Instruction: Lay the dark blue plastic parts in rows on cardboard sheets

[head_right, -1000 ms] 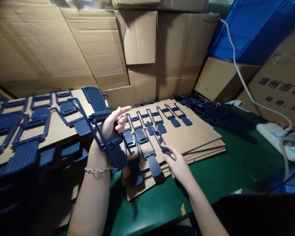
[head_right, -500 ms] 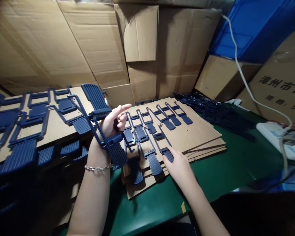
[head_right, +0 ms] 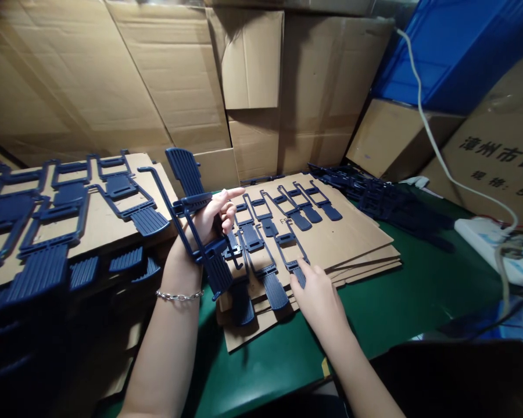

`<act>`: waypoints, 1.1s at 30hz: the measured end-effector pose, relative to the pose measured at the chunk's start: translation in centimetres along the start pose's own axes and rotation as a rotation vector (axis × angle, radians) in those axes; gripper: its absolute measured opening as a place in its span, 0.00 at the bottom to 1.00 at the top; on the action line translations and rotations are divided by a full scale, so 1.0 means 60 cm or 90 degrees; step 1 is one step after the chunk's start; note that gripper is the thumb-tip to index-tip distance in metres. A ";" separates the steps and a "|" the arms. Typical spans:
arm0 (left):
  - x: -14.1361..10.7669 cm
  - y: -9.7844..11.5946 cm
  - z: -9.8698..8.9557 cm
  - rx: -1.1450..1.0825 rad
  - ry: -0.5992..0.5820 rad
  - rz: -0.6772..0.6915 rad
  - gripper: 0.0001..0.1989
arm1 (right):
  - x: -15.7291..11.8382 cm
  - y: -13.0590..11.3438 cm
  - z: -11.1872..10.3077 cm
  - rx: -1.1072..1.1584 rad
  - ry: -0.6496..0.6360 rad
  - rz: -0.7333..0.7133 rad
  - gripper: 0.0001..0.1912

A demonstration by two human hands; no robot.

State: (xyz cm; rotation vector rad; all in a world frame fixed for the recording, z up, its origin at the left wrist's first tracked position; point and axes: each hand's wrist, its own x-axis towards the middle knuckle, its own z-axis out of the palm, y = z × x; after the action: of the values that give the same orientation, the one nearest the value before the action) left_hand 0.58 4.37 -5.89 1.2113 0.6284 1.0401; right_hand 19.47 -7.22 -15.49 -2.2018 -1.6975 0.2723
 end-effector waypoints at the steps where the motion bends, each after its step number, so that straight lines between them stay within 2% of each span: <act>1: 0.001 -0.001 0.000 -0.002 -0.001 0.001 0.20 | -0.003 -0.001 -0.003 -0.022 0.009 -0.011 0.23; 5: -0.001 -0.002 0.006 -0.004 0.007 -0.012 0.18 | -0.015 -0.015 -0.019 -0.132 0.008 -0.044 0.20; 10: -0.007 0.001 0.013 0.038 0.005 -0.007 0.17 | -0.022 -0.031 -0.030 -0.195 -0.001 -0.033 0.20; 17: -0.001 -0.008 0.007 0.055 -0.023 -0.006 0.19 | -0.006 -0.024 -0.029 -0.128 -0.034 0.003 0.20; 22: 0.001 -0.008 0.014 0.008 -0.034 -0.025 0.18 | 0.007 -0.019 -0.013 -0.084 -0.043 -0.028 0.19; 26: 0.002 -0.008 0.023 -0.113 -0.074 -0.064 0.16 | 0.007 -0.023 -0.003 -0.094 0.051 -0.107 0.17; 29: 0.000 -0.011 0.029 -0.126 -0.083 -0.106 0.16 | 0.009 -0.032 -0.009 -0.045 0.191 -0.190 0.17; 33: -0.013 -0.013 0.043 0.039 -0.274 -0.212 0.22 | 0.022 -0.042 -0.038 0.000 0.409 -0.298 0.23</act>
State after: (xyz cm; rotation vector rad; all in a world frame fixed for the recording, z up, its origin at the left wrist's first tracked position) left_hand 2.69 2.50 -6.03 1.2816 0.5021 0.4649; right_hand 18.35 -5.76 -12.34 -1.5631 -1.7318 -0.4976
